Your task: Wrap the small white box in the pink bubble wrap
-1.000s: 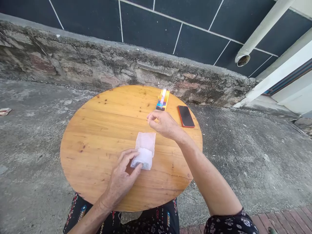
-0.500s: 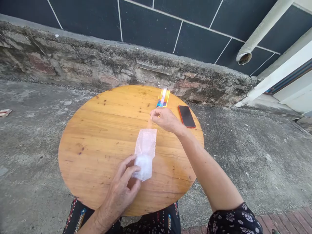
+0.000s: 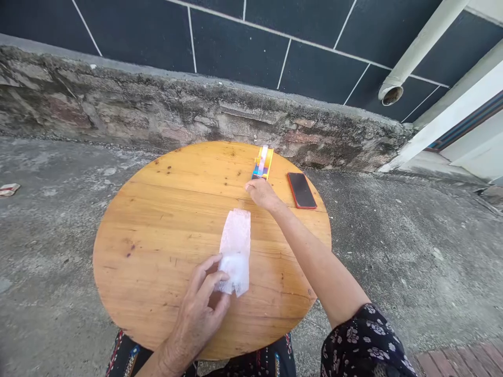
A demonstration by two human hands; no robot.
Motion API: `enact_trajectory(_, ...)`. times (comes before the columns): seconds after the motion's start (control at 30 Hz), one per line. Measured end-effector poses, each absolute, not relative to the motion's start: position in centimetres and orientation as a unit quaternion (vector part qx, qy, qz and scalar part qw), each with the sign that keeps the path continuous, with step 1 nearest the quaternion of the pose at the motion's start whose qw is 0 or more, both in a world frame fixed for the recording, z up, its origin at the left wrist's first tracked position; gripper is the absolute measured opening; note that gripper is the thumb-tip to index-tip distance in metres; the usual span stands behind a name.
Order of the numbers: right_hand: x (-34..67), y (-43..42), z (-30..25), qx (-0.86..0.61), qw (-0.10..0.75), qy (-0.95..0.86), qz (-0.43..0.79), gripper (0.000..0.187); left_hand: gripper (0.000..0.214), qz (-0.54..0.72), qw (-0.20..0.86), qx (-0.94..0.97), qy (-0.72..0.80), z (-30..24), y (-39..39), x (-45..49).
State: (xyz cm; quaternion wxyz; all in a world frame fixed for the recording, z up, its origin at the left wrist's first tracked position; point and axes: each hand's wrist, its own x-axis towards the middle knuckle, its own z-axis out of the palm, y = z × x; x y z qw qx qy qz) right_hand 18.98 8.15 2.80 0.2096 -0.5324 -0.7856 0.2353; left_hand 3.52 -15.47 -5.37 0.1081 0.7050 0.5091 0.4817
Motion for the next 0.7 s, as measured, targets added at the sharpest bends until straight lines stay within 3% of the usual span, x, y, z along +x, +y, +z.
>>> enact_trajectory(0.13, 18.7, 4.7, 4.8, -0.540, 0.198, -0.797, 0.186, 0.021, 0.033, 0.476, 0.110, 0.706, 0.513, -5.3, -15.4, 3.6)
enact_trajectory(0.27, 16.7, 0.1, 6.0, -0.536, -0.001, -0.843, 0.045, 0.034, 0.033, 0.481, 0.104, 0.704, 0.513, -5.6, -15.3, 3.7)
enact_trajectory(0.37, 15.3, -1.3, 5.7, -0.541, -0.063, -0.838, 0.013, 0.036, 0.030, 0.489, 0.112, 0.702, 0.505, -5.5, -15.6, 3.7)
enact_trajectory(0.63, 16.7, -0.9, 4.8, -0.580, -0.037, -0.813, 0.028, 0.024, 0.024, 0.520, 0.251, 0.597, 0.556, -1.1, -13.0, 0.3)
enact_trajectory(0.7, 17.3, -1.2, 4.7, -0.585, -0.016, -0.810, 0.036, 0.023, 0.028, 0.434, 0.299, 0.605, 0.597, -0.4, -9.6, -0.4)
